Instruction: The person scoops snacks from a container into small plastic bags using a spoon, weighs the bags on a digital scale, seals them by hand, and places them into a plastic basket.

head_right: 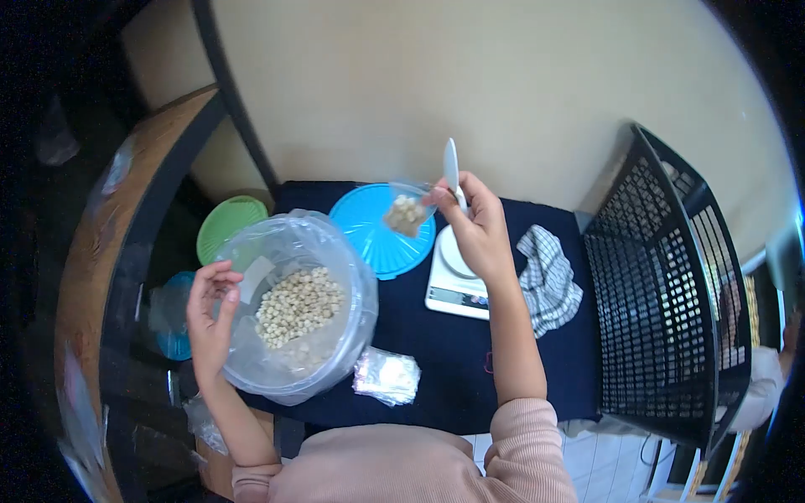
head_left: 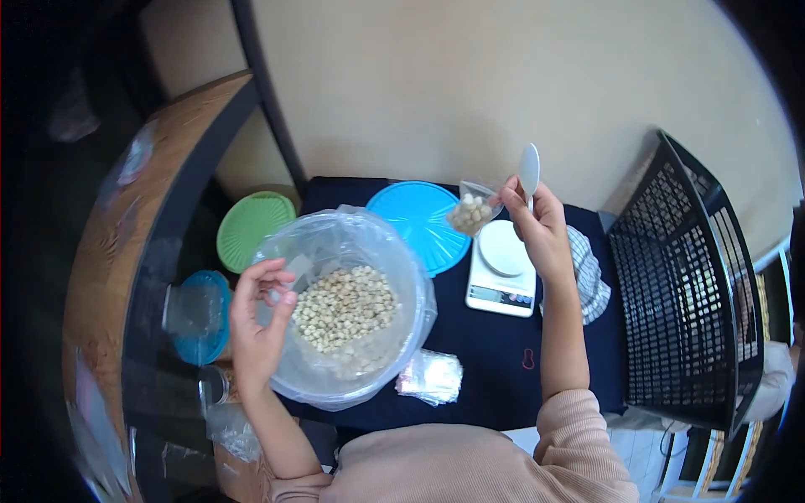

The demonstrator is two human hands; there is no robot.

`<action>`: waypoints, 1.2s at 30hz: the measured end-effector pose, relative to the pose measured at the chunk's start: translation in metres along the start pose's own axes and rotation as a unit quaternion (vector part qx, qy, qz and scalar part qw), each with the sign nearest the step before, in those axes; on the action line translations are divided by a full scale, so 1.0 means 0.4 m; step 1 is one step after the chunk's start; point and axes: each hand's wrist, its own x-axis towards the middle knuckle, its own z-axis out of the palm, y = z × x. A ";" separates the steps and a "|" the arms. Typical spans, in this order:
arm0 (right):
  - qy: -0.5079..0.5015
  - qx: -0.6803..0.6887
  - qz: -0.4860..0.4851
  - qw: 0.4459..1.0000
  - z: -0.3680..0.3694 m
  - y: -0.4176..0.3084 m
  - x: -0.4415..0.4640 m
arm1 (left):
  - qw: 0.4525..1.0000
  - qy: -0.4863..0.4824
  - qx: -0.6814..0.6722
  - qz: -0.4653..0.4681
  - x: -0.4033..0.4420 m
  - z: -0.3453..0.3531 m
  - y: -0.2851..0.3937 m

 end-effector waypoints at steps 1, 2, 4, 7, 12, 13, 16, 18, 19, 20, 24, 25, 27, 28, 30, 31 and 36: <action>-0.035 0.032 -0.013 0.999 0.042 -0.026 0.003 | 1.000 -0.009 -0.015 0.006 0.000 -0.001 -0.002; -0.072 0.064 -0.026 0.995 0.084 -0.046 0.005 | 0.999 -0.017 -0.030 0.012 -0.001 -0.003 -0.003; -0.145 0.056 -0.022 0.988 0.162 -0.078 0.004 | 0.999 -0.016 -0.043 0.027 0.002 -0.008 -0.001; -0.209 0.062 -0.044 0.975 0.272 -0.093 0.003 | 0.995 -0.023 -0.083 0.047 0.004 -0.008 0.002; -0.226 0.104 -0.041 0.968 0.379 -0.085 -0.003 | 0.997 0.007 -0.057 0.054 0.000 -0.011 -0.016; -0.225 0.107 -0.046 0.967 0.390 -0.072 -0.003 | 0.997 0.009 -0.065 0.042 0.001 -0.008 -0.014; -0.216 0.153 -0.018 0.964 0.406 -0.061 -0.007 | 0.997 0.018 -0.071 0.031 0.001 -0.006 -0.022; -0.207 0.171 -0.023 0.963 0.413 -0.066 -0.018 | 0.997 0.021 -0.068 0.026 0.001 -0.005 -0.028; -0.215 0.178 -0.011 0.960 0.415 -0.067 -0.023 | 0.997 0.023 -0.069 0.025 0.001 -0.006 -0.029; -0.222 0.184 0.000 0.958 0.414 -0.066 -0.026 | 0.997 0.017 -0.072 0.028 0.002 -0.007 -0.029; -0.253 0.154 0.029 0.955 0.396 -0.040 -0.027 | 0.997 0.004 -0.068 0.030 0.004 -0.003 -0.001; -0.248 0.156 0.034 0.956 0.397 -0.049 -0.030 | 0.997 0.002 -0.069 0.030 0.004 -0.003 0.004; -0.241 0.158 0.039 0.957 0.396 -0.057 -0.032 | 0.999 0.013 -0.045 0.024 0.002 -0.007 0.007; -0.245 0.123 0.005 0.962 0.396 -0.059 -0.030 | 0.999 0.011 -0.045 0.024 0.002 -0.010 0.005; -0.248 0.086 -0.029 0.965 0.394 -0.062 -0.029 | 0.999 -0.006 -0.029 0.017 0.002 -0.014 -0.002; -0.245 0.080 -0.016 0.966 0.393 -0.063 -0.029 | 0.999 -0.006 -0.029 0.018 0.002 -0.015 -0.003; -0.245 0.058 -0.004 0.968 0.391 -0.053 -0.028 | 0.996 0.021 -0.072 0.039 0.000 -0.005 0.007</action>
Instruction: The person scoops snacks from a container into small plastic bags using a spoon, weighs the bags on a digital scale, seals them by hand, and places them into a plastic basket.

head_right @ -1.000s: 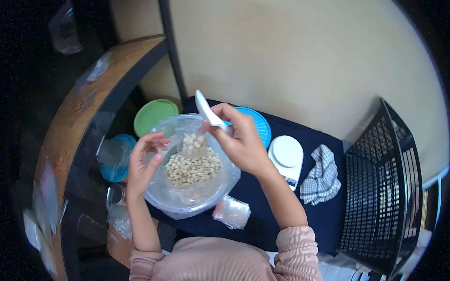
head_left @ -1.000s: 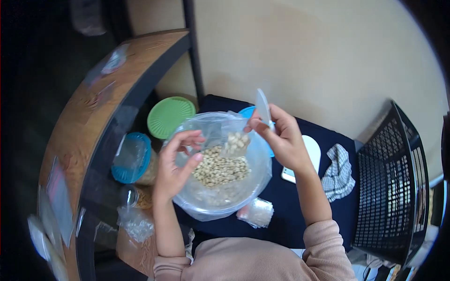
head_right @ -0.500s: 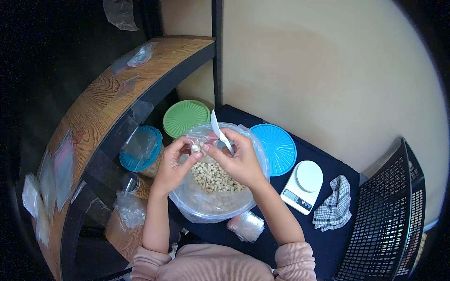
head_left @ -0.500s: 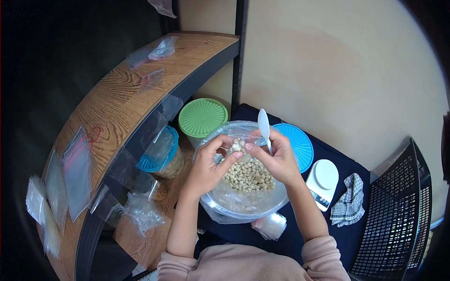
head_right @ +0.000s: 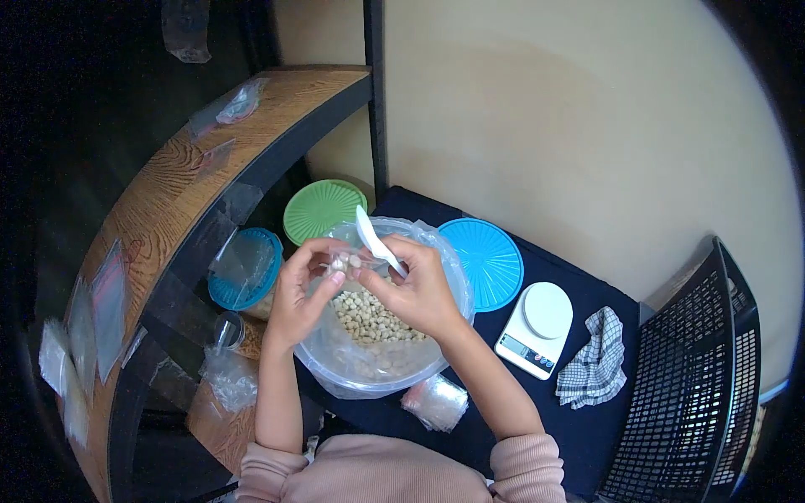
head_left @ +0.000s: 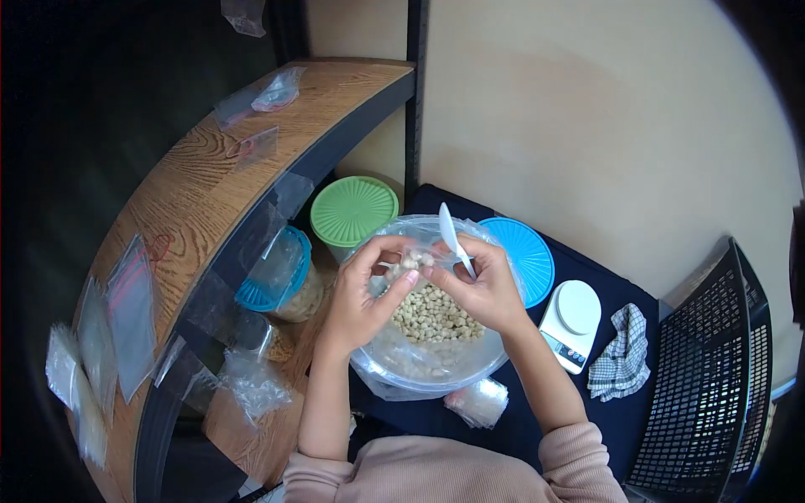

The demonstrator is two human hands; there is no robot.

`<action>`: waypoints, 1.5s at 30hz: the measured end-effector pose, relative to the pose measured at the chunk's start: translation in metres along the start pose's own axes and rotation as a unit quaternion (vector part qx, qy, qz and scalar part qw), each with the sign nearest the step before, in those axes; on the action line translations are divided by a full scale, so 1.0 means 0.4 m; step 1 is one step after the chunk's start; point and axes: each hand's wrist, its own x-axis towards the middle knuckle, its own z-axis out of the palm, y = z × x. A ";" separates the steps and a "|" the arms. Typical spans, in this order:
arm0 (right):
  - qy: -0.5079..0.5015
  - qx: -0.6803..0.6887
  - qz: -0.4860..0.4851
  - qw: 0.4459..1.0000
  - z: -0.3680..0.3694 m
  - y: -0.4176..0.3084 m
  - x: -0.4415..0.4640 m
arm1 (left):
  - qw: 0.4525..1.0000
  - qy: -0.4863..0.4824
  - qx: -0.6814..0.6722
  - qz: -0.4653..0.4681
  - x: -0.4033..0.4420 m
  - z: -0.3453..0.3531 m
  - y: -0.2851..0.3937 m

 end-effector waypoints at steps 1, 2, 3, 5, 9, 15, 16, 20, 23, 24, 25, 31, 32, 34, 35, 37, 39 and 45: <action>-0.010 -0.012 -0.024 1.000 0.001 0.006 0.002 | 1.000 0.000 0.000 0.000 0.000 -0.002 -0.002; -0.021 -0.024 -0.048 0.998 0.001 0.009 0.004 | 1.000 -0.002 0.002 -0.005 0.001 -0.006 -0.005; -0.021 -0.025 -0.048 0.998 0.002 0.006 0.004 | 1.000 -0.004 0.005 -0.011 0.001 -0.008 -0.009; -0.019 -0.036 -0.023 0.999 0.003 -0.003 0.003 | 1.000 -0.006 -0.005 -0.017 0.000 -0.009 -0.013; -0.015 -0.006 -0.031 0.999 0.007 0.016 0.004 | 0.999 0.021 -0.036 -0.015 0.002 -0.002 -0.024; -0.033 -0.022 -0.047 0.998 0.002 0.020 0.002 | 1.000 0.014 0.000 -0.003 0.004 0.002 -0.014; -0.037 -0.019 -0.040 0.998 0.003 0.020 0.002 | 1.000 0.015 -0.001 -0.004 0.005 0.001 -0.014; -0.029 0.036 -0.037 0.998 0.012 0.036 0.003 | 1.000 0.010 0.011 -0.013 0.005 0.000 -0.011; -0.030 -0.009 -0.017 0.999 0.004 -0.003 -0.001 | 1.000 0.016 0.017 -0.006 0.005 0.002 -0.012; -0.029 -0.009 -0.017 0.999 0.004 0.005 0.000 | 1.000 0.019 0.021 0.006 0.005 0.002 -0.013; -0.025 -0.007 -0.015 1.000 0.004 0.020 0.001 | 1.000 0.018 0.021 0.007 0.004 0.000 -0.011; -0.021 0.020 0.000 1.000 0.006 0.027 0.002 | 0.998 -0.041 0.043 -0.023 0.004 -0.013 -0.015; -0.021 0.024 0.005 0.999 0.008 0.031 0.001 | 0.999 -0.021 0.040 -0.005 0.004 -0.008 -0.014; -0.015 0.048 -0.010 0.999 0.011 0.029 0.001 | 0.999 -0.001 0.035 0.013 0.007 -0.005 -0.011; -0.035 0.041 0.016 0.998 0.006 0.024 0.001 | 0.999 -0.005 0.036 0.010 0.007 -0.005 -0.009; -0.055 0.035 0.043 0.997 0.001 0.008 0.000 | 0.999 -0.009 0.037 0.005 0.007 -0.005 -0.008; -0.050 -0.011 0.042 0.998 -0.002 -0.010 -0.002 | 0.999 0.000 0.040 -0.004 0.007 -0.003 -0.009; -0.020 0.043 0.017 0.999 0.012 0.011 -0.002 | 0.995 0.000 0.095 -0.012 0.007 -0.003 -0.001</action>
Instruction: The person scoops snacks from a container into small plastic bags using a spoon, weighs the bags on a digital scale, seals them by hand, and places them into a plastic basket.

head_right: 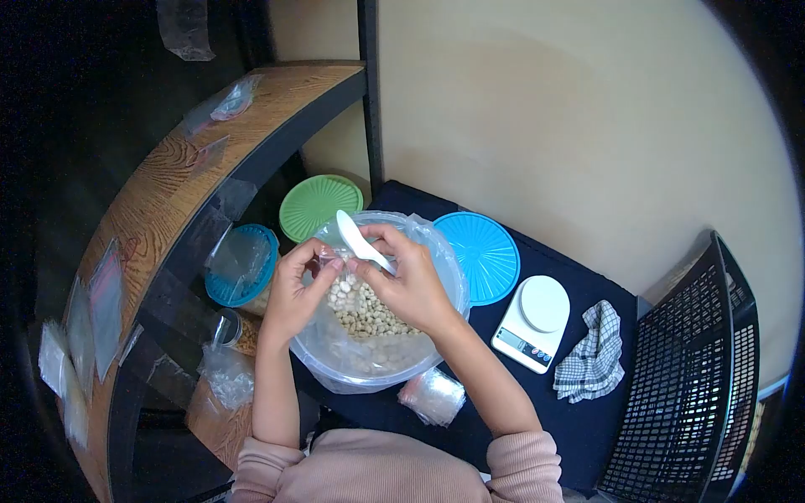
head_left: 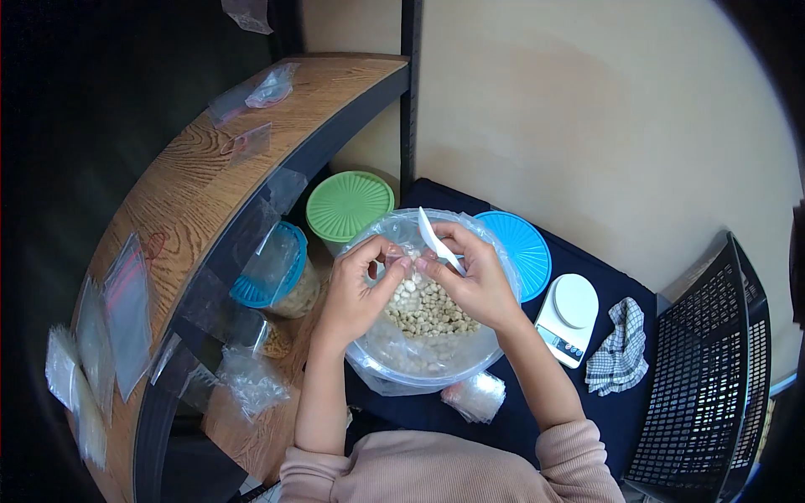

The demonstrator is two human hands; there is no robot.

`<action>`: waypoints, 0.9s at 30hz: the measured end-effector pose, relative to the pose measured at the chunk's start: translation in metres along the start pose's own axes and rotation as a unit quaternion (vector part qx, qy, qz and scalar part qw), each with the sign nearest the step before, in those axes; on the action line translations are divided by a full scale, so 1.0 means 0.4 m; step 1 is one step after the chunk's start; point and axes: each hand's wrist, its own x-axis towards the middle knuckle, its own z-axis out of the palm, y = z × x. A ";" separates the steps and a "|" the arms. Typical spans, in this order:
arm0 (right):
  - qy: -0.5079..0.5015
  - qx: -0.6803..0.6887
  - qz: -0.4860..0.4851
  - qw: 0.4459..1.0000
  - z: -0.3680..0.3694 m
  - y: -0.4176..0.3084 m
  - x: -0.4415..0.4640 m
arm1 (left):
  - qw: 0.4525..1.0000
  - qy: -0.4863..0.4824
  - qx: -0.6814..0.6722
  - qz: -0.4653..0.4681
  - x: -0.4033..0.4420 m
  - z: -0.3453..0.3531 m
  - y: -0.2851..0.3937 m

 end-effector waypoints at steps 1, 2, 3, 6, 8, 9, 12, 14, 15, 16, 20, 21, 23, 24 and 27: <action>0.000 0.000 0.001 1.000 0.002 -0.006 -0.001 | 1.000 -0.001 0.000 -0.001 0.000 0.001 -0.001; 0.006 -0.020 -0.021 1.000 0.005 -0.014 -0.003 | 1.000 -0.001 -0.005 -0.008 -0.001 0.002 -0.002; 0.011 -0.041 -0.042 0.998 0.007 -0.018 -0.004 | 1.000 -0.001 -0.009 -0.015 -0.002 0.002 -0.003; -0.017 -0.099 -0.080 0.992 -0.005 0.005 0.005 | 1.000 -0.012 0.020 0.005 0.001 0.000 0.005; -0.027 -0.103 -0.059 0.993 -0.008 0.005 0.004 | 1.000 -0.018 0.024 0.002 0.001 -0.003 0.006; -0.038 -0.107 -0.038 0.993 -0.010 0.003 0.004 | 0.999 -0.022 0.029 0.000 0.002 -0.003 0.006; -0.018 -0.106 -0.096 0.990 0.001 -0.010 0.000 | 1.000 -0.009 0.006 -0.013 0.001 0.001 0.005; 0.007 -0.078 -0.100 0.992 0.005 0.015 0.004 | 1.000 -0.011 0.006 -0.018 0.000 0.000 0.002; 0.033 -0.051 -0.103 0.993 0.007 0.019 0.005 | 1.000 -0.013 0.007 -0.023 0.000 -0.001 0.000; 0.033 -0.051 -0.102 0.993 0.004 0.017 0.004 | 1.000 -0.013 0.007 -0.023 0.000 -0.001 -0.001; 0.021 -0.041 0.020 0.999 -0.009 -0.023 -0.003 | 0.998 -0.039 0.028 -0.049 -0.001 0.002 0.005; 0.013 -0.048 0.053 0.997 -0.012 -0.028 0.000 | 0.997 -0.043 0.030 -0.059 0.001 0.003 0.008; 0.013 -0.069 0.027 0.997 -0.013 -0.009 0.001 | 0.997 -0.039 0.034 -0.049 0.000 0.005 0.008; 0.020 -0.058 0.024 0.998 -0.011 -0.012 0.000 | 0.998 -0.035 0.036 -0.036 0.001 0.005 0.008; 0.025 -0.023 0.024 0.999 -0.006 -0.002 0.003 | 0.998 -0.035 0.042 -0.038 0.002 0.003 0.005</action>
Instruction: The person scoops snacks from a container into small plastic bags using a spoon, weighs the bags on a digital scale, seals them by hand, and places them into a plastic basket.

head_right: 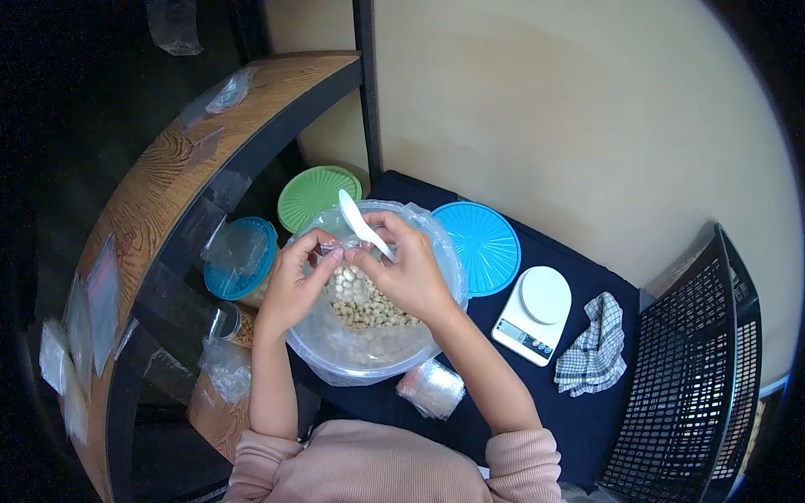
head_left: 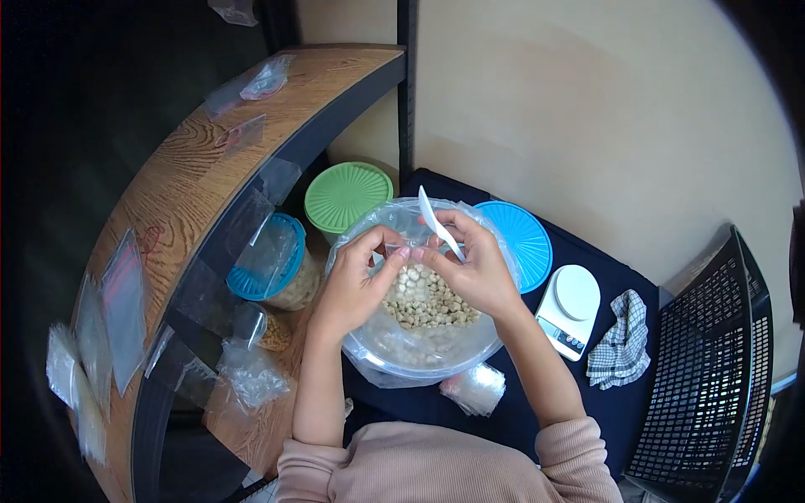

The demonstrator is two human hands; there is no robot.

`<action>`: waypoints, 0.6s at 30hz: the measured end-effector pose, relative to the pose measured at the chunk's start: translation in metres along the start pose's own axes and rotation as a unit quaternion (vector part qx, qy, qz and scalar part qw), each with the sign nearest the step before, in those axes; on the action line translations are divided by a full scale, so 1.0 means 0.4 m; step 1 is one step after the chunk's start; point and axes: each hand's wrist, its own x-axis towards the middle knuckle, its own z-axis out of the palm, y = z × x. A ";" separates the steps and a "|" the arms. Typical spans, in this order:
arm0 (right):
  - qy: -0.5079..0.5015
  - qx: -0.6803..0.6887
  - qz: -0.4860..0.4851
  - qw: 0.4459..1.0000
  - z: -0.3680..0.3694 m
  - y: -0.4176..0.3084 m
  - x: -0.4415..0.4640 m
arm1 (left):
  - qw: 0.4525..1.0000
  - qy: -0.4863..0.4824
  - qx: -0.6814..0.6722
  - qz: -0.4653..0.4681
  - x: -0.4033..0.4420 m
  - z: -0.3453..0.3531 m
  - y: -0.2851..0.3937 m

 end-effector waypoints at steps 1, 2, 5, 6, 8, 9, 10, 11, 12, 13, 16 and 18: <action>-0.003 0.023 0.007 1.000 0.001 0.004 0.001 | 1.000 0.000 0.000 0.001 0.001 0.000 -0.003; -0.003 0.022 0.007 1.000 0.000 0.003 0.001 | 1.000 -0.002 -0.020 -0.009 0.001 0.002 -0.007; 0.030 0.014 -0.025 0.999 -0.004 -0.003 0.001 | 0.998 0.002 -0.067 -0.008 0.000 0.004 -0.014; 0.041 0.032 -0.025 0.998 -0.005 0.005 0.003 | 0.996 0.009 -0.093 0.002 0.001 0.003 -0.013; 0.052 0.049 -0.027 0.997 -0.008 0.007 0.006 | 0.995 0.008 -0.102 0.012 0.002 0.006 -0.008; 0.050 0.053 -0.027 0.997 -0.008 0.006 0.005 | 0.994 0.008 -0.110 0.018 0.001 0.007 -0.007; 0.048 0.056 -0.025 0.997 -0.007 0.006 0.003 | 0.994 0.009 -0.111 0.016 0.000 0.005 -0.006; 0.047 0.057 -0.023 0.997 -0.004 0.004 0.002 | 0.995 0.002 -0.094 0.024 0.000 0.002 -0.003; 0.051 0.085 -0.028 0.995 -0.001 0.000 0.002 | 0.997 -0.004 -0.076 0.032 -0.001 -0.001 -0.002; 0.056 0.114 -0.034 0.991 0.001 -0.004 0.002 | 0.997 -0.003 -0.076 0.031 -0.002 -0.002 -0.003; 0.040 0.098 -0.044 0.993 0.009 -0.010 -0.002 | 0.996 -0.005 -0.090 0.018 -0.003 -0.004 -0.007; 0.018 0.040 -0.064 0.997 -0.006 -0.011 -0.002 | 0.994 0.013 -0.096 0.051 0.001 -0.004 -0.017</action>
